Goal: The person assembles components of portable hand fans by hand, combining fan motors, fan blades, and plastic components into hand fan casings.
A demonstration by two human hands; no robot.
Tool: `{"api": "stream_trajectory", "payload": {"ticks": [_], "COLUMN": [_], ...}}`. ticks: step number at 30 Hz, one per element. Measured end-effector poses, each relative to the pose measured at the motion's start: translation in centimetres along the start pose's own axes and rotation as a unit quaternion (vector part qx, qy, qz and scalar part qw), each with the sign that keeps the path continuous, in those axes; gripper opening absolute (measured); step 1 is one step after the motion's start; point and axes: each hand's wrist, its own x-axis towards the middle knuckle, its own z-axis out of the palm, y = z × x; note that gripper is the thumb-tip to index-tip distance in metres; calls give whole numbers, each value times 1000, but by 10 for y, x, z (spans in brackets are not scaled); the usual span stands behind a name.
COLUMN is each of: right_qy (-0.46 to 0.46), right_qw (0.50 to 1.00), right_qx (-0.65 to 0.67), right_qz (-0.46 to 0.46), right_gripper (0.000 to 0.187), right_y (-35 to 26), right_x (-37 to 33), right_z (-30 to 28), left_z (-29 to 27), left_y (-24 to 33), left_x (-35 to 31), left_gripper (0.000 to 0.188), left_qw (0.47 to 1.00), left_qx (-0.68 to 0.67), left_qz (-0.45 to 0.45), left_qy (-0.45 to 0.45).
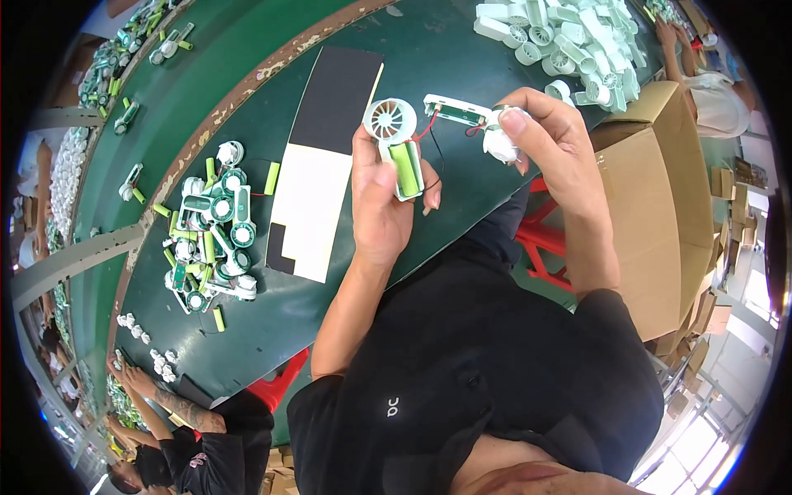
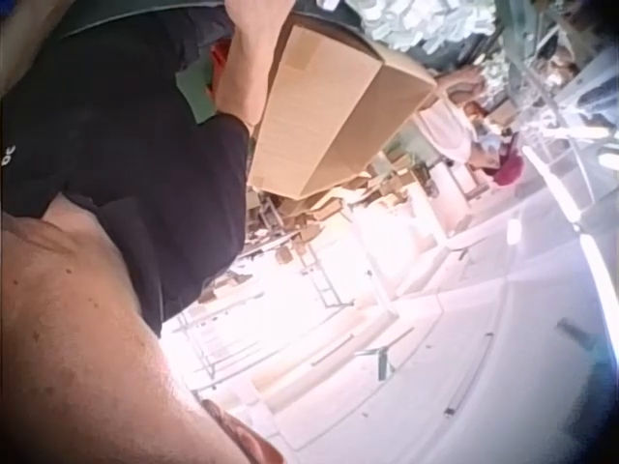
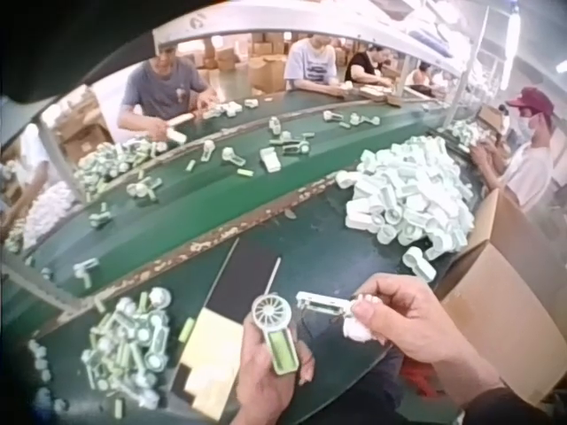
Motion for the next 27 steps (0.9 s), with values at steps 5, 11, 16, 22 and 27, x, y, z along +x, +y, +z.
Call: {"api": "stream_trajectory", "payload": {"ticks": [5,11,16,22,27], "right_qy": [-8,-7,-10,28,31], "right_qw": [999,961,907,914,910], "right_qx": [1,-196,-297,-234,-229], "right_qz": [-54,-197,-299,-330,-345], "right_gripper": [24,41,45,33,33], "right_y": [-3,-10,-12,0,1], "right_x": [-6,-10,-10,10,13], "right_z": [8,10,11,9,9], "left_z": [9,8,7,0,-5], "left_y": [6,6,11,25,28], "left_x": [1,-2,-1,-7,-5], "left_gripper": [72,69,69,103,109], "left_qw": [999,984,976,987,981], "left_qx": [29,176,215,105,97], "left_qz": [-12,9,-19,-114,-151], "left_qy": [15,14,3,-50,-74]}}
